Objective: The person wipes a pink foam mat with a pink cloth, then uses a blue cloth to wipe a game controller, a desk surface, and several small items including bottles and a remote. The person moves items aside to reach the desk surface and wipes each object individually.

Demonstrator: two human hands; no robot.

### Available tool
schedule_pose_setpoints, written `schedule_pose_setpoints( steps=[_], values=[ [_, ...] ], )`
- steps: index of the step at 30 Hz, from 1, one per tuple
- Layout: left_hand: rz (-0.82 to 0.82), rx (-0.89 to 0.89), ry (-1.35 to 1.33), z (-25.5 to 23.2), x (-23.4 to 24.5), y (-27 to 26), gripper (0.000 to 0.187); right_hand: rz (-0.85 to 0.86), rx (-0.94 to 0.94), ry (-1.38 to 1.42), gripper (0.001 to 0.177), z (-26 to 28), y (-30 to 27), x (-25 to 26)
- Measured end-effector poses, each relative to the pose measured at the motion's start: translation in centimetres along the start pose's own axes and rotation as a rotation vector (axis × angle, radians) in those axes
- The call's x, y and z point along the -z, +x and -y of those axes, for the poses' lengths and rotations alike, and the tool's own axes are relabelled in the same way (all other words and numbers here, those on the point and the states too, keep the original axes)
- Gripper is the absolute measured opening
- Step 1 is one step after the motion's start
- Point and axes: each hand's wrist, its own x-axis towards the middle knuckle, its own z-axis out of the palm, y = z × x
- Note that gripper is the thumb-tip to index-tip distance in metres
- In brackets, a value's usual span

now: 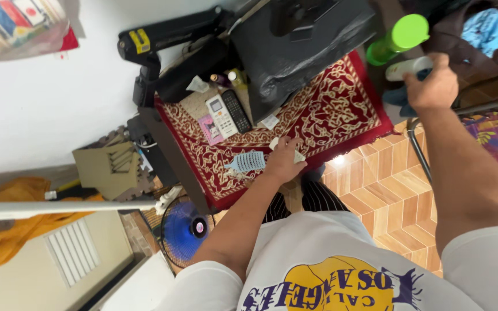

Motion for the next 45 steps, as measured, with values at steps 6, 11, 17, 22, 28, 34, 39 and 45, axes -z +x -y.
schedule_pose_setpoints(
  steps=[6, 11, 17, 22, 28, 34, 39, 45],
  values=[
    [-0.016, 0.153, -0.071, 4.3, 0.1, 0.4, 0.083, 0.069, 0.028, -0.024, 0.066, -1.5, 2.2, -2.9],
    [-0.22, 0.292, -0.165, 8.5, 0.9, 1.6, 0.079, -0.036, 0.182, 0.175, 0.099, -2.8, 1.6, -2.7],
    [-0.409, 0.589, -0.254, 14.7, 2.7, 4.7, 0.092, -0.039, -0.063, 0.482, 0.086, -2.7, -7.3, -1.9],
    [-0.569, 0.648, -0.344, 18.5, 3.5, 7.2, 0.102, 0.083, -0.184, 0.367, 0.075, 2.5, -16.4, -1.6],
    [-0.506, 0.717, -0.255, 17.1, 5.6, 9.0, 0.132, 0.217, -0.393, 0.412, 0.078, 9.8, -22.4, -1.8],
    [-0.513, 0.808, -0.362, 17.9, 6.6, 10.5, 0.13, 0.264, -0.368, 0.327, 0.071, 13.7, -24.6, -1.3],
    [-0.472, 0.805, -0.483, 21.8, 5.1, 11.8, 0.12, 0.262, -0.406, 0.39, 0.059, 16.6, -25.4, -0.6],
    [-0.458, 0.638, -0.564, 25.9, 3.1, 9.8, 0.092, 0.255, -0.589, 0.903, 0.032, 21.6, -23.5, 0.9]
  ],
)
